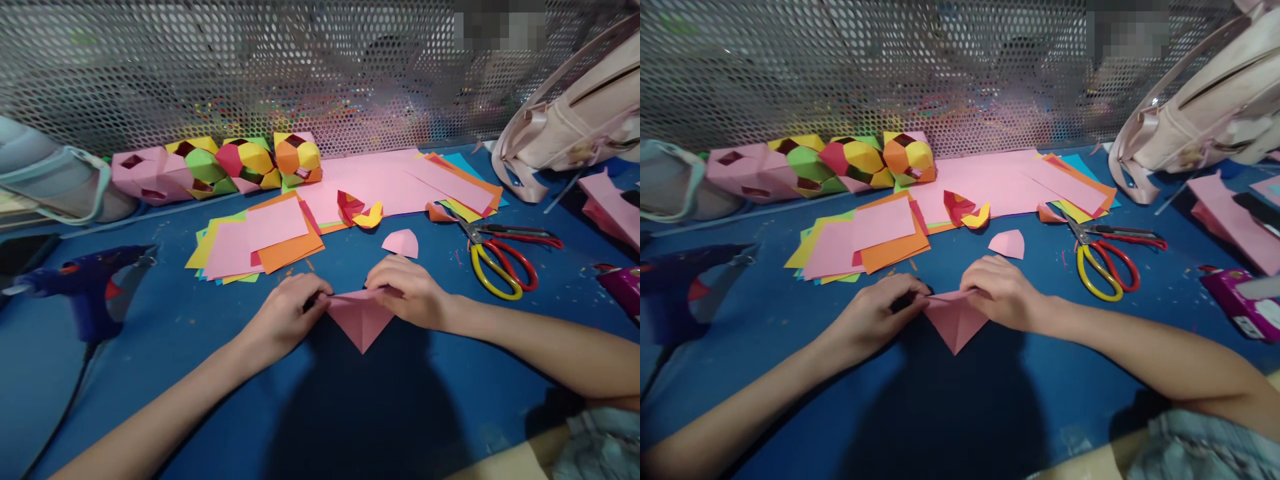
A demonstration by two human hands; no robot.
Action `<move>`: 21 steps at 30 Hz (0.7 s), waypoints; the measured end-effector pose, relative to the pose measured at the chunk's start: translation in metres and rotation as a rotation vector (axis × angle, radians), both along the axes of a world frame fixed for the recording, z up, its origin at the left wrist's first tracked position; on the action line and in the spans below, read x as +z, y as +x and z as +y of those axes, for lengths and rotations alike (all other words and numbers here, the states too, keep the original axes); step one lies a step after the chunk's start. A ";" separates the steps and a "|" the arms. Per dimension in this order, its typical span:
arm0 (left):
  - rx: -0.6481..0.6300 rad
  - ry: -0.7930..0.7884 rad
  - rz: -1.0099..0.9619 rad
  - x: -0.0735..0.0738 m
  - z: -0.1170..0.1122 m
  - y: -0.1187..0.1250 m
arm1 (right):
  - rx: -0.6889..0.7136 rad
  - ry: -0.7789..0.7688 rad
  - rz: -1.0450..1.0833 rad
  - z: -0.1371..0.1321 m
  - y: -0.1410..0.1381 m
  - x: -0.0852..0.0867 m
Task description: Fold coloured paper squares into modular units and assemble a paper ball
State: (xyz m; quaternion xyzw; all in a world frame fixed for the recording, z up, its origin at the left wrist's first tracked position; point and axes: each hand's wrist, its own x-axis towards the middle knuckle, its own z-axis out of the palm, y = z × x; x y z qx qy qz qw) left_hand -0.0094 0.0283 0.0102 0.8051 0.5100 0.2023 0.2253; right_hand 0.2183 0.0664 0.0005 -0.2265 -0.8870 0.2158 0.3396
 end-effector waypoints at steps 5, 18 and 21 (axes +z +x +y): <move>-0.029 -0.041 -0.056 0.005 0.005 -0.007 | 0.179 0.293 -0.143 0.000 0.008 -0.001; -0.126 -0.092 -0.064 0.008 0.009 -0.015 | 0.263 0.600 -0.310 -0.015 0.004 0.003; -0.115 -0.099 -0.064 0.009 0.008 -0.015 | 0.282 0.596 -0.340 -0.015 0.005 0.005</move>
